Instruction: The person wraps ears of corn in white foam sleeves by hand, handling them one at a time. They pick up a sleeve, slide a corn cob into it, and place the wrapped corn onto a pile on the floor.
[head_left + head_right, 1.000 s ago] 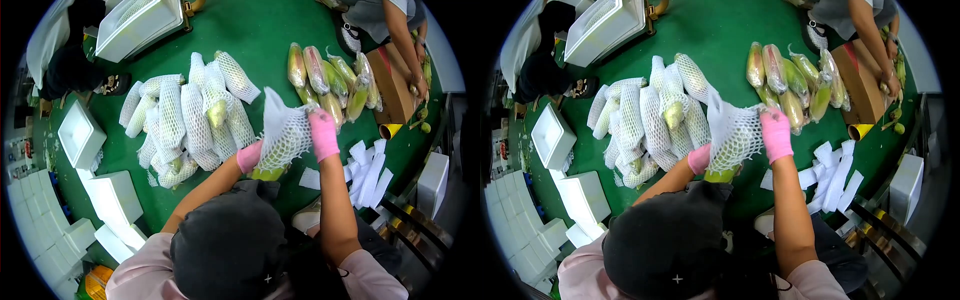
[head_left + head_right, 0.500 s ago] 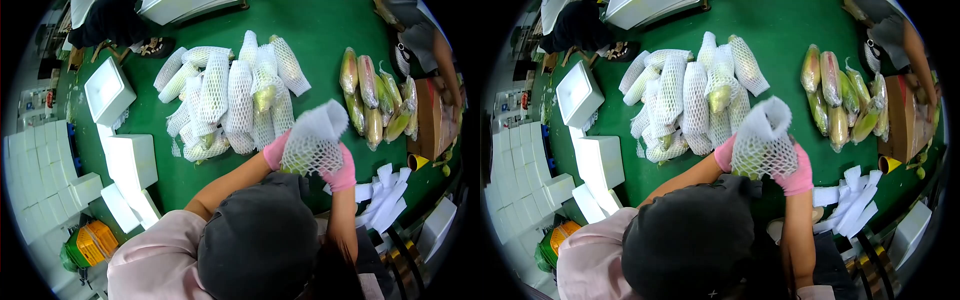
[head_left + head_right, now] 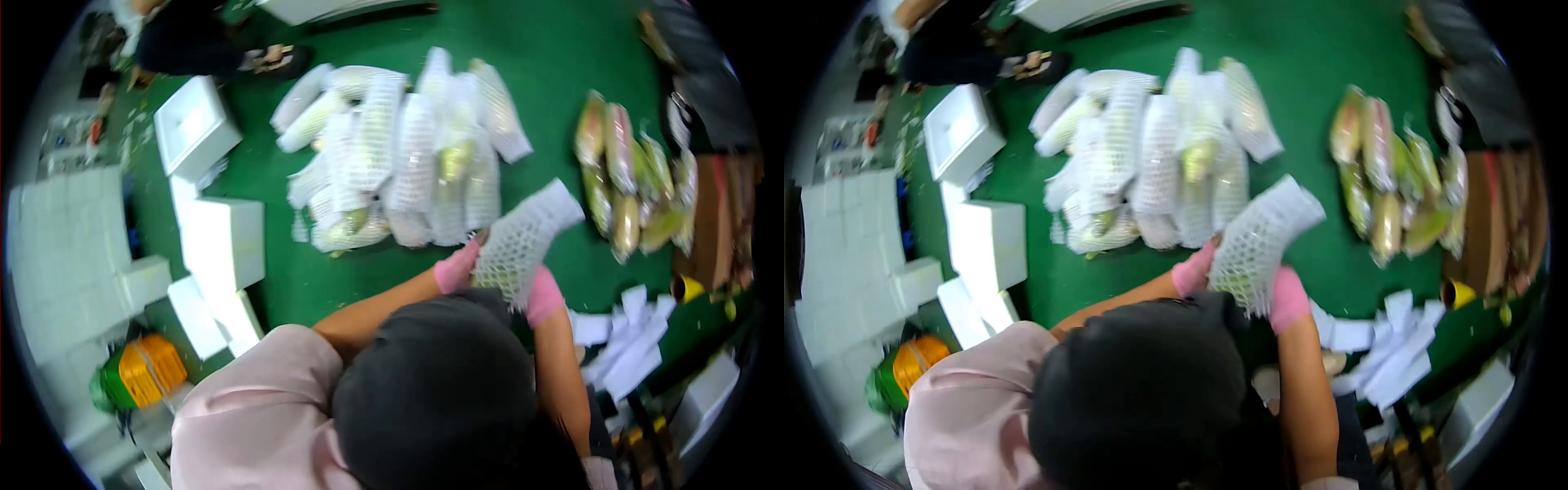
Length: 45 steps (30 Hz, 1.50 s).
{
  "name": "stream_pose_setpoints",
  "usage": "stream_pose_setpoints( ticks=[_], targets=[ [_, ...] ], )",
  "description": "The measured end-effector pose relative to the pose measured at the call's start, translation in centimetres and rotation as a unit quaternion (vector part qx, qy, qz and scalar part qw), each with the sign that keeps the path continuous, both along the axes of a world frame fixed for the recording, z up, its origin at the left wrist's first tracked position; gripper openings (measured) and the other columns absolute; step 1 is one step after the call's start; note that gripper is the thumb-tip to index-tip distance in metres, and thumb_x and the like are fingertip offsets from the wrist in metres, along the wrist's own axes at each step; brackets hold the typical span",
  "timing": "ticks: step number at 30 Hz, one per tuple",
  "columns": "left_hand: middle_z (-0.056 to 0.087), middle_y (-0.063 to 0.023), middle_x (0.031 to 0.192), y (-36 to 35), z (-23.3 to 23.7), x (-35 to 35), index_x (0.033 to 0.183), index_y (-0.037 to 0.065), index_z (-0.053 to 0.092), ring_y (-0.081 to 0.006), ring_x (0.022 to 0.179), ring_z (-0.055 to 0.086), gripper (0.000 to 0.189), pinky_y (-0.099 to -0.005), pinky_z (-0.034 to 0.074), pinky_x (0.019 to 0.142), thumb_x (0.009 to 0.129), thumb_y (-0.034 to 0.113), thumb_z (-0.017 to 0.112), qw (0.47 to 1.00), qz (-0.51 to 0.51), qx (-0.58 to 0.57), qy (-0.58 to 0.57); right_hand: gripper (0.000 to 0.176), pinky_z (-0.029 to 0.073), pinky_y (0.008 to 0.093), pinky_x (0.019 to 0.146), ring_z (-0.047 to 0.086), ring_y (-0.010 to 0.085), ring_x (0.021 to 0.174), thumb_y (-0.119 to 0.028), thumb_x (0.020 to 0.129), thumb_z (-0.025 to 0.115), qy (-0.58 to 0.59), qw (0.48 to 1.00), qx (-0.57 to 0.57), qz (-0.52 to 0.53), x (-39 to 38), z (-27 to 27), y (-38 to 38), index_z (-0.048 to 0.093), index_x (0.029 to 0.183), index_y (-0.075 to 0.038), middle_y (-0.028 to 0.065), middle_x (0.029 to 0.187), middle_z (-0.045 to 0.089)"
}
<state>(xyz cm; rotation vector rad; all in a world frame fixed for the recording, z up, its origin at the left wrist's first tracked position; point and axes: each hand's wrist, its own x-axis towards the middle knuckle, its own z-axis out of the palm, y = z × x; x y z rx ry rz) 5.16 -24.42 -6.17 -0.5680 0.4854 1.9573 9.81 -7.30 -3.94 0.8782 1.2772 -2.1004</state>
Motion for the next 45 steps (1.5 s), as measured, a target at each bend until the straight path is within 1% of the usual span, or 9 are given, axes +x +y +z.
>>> stream_pose_setpoints(
  ticks=[15,22,24,28,33,37,39,41,45],
  targets=[
    [0.053,-0.0150,0.133,-2.8,6.0,-1.7,0.140,0.001,0.038,-0.0280,0.113,0.057,0.060,-0.0402,0.045,0.099,0.098,0.044,0.043,0.987,-0.022,-0.152,0.056,0.045,0.045,0.0256,0.074,0.051,0.0109,0.082,-0.008,0.094,0.053,0.147,0.956,0.252,0.003,6.1,1.0,-1.6,0.044,0.138,-0.005,0.0009,0.092,0.055],
    [0.062,-0.0228,0.109,-13.5,7.0,-19.7,0.130,-0.003,0.047,-0.0330,0.095,0.061,0.044,-0.0436,0.048,0.084,0.093,0.023,0.048,0.208,-0.125,-0.754,0.610,0.038,0.047,0.0273,0.064,0.054,0.0112,0.071,-0.012,0.091,0.059,0.015,0.938,0.341,-0.056,9.8,-0.2,6.6,0.052,0.128,-0.004,0.0025,0.088,0.060],
    [0.064,-0.0218,0.111,-15.9,6.3,-26.9,0.111,0.001,0.065,-0.0353,0.100,0.062,0.044,-0.0419,0.046,0.088,0.094,0.040,0.052,0.343,0.075,-0.699,0.623,0.035,0.049,0.0300,0.072,0.058,0.0162,0.078,-0.011,0.089,0.061,-0.003,0.907,0.413,-0.079,10.8,0.7,10.3,0.056,0.122,-0.003,0.0075,0.097,0.064],
    [0.064,-0.0202,0.112,-20.1,3.4,-32.9,0.114,0.000,0.062,-0.0377,0.102,0.060,0.038,-0.0403,0.045,0.090,0.093,0.030,0.055,0.224,-0.082,-0.657,0.716,0.025,0.050,0.0318,0.077,0.062,0.0233,0.083,-0.008,0.083,0.063,0.028,0.811,0.583,-0.045,14.0,0.9,18.3,0.066,0.107,-0.009,0.0122,0.097,0.065],
    [0.061,-0.0176,0.114,-22.7,-1.4,-30.7,0.119,-0.009,0.055,-0.0243,0.097,0.060,0.060,-0.0385,0.048,0.085,0.083,0.037,0.067,0.640,0.058,-0.634,0.431,0.018,0.049,0.0378,0.080,0.060,0.0309,0.091,-0.004,0.076,0.061,0.182,0.797,0.553,0.160,10.9,2.2,13.9,0.067,0.092,-0.011,0.0087,0.091,0.062],
    [0.055,-0.0186,0.125,-15.4,5.1,-22.9,0.133,-0.006,0.045,-0.0272,0.107,0.055,0.059,-0.0390,0.044,0.092,0.086,0.026,0.059,0.618,0.220,-0.670,0.347,0.024,0.043,0.0393,0.085,0.060,0.0251,0.092,-0.015,0.070,0.068,0.062,0.600,0.693,0.394,10.5,-3.0,10.2,0.064,0.093,-0.014,0.0077,0.089,0.062],
    [0.048,-0.0215,0.139,-11.3,7.2,-18.2,0.137,-0.007,0.042,-0.0275,0.128,0.045,0.054,-0.0376,0.032,0.109,0.091,0.020,0.054,0.408,0.247,-0.692,0.542,0.022,0.047,0.0406,0.080,0.063,0.0284,0.087,-0.019,0.072,0.067,0.100,0.707,0.600,0.361,8.9,-2.9,9.5,0.061,0.092,-0.010,0.0115,0.086,0.063],
    [0.045,-0.0160,0.143,-4.7,10.4,-11.0,0.139,-0.003,0.041,-0.0245,0.130,0.043,0.047,-0.0349,0.033,0.108,0.094,0.009,0.046,0.577,0.151,-0.560,0.575,0.026,0.051,0.0370,0.075,0.063,0.0292,0.083,-0.020,0.076,0.065,0.090,0.844,0.485,0.212,4.5,2.3,6.7,0.061,0.098,-0.007,0.0147,0.089,0.064],
    [0.030,-0.0230,0.147,5.3,11.6,-6.3,0.142,0.002,0.035,-0.0376,0.135,0.032,0.072,-0.0428,0.028,0.112,0.077,0.009,0.065,0.548,-0.150,-0.251,0.784,0.035,0.046,0.0262,0.082,0.056,0.0103,0.093,-0.012,0.085,0.056,0.205,0.972,0.092,-0.067,-2.2,8.5,2.9,0.056,0.118,0.000,0.0033,0.103,0.061]
  ],
)
